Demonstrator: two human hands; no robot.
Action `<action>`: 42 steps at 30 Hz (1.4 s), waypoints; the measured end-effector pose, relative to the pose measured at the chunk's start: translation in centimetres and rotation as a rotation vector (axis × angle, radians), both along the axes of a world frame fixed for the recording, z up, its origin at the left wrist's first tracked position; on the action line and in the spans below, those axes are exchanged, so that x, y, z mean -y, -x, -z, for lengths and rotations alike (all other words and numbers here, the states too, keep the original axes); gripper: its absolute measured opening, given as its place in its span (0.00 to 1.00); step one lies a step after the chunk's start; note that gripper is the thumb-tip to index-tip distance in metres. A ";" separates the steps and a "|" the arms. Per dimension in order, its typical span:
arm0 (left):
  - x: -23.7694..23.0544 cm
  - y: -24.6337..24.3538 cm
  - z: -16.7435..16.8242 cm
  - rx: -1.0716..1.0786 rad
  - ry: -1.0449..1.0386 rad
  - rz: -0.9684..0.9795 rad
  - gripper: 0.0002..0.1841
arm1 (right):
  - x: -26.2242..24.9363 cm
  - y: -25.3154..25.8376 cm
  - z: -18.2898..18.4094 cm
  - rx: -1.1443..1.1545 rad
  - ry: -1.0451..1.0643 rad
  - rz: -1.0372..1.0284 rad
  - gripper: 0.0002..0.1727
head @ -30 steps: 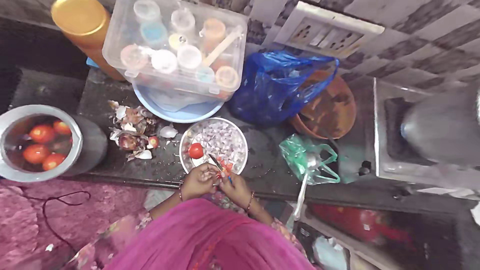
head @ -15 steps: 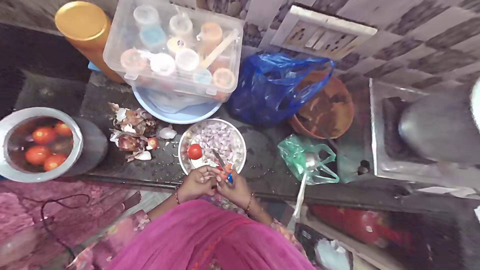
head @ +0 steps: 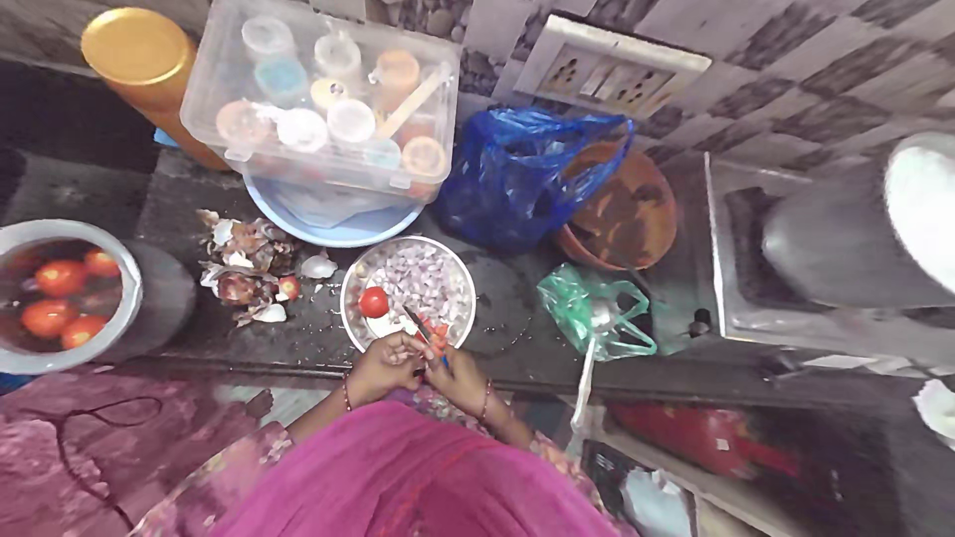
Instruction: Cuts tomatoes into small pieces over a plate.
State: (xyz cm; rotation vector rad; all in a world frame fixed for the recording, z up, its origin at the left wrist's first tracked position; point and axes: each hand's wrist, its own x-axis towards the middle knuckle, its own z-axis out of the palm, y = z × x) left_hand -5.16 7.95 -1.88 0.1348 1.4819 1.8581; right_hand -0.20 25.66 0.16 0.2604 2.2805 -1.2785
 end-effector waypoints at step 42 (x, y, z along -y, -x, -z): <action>-0.2 0.6 0.4 0.216 -0.222 -0.103 0.16 | 0.6 -0.1 0.0 -0.167 0.006 0.082 0.20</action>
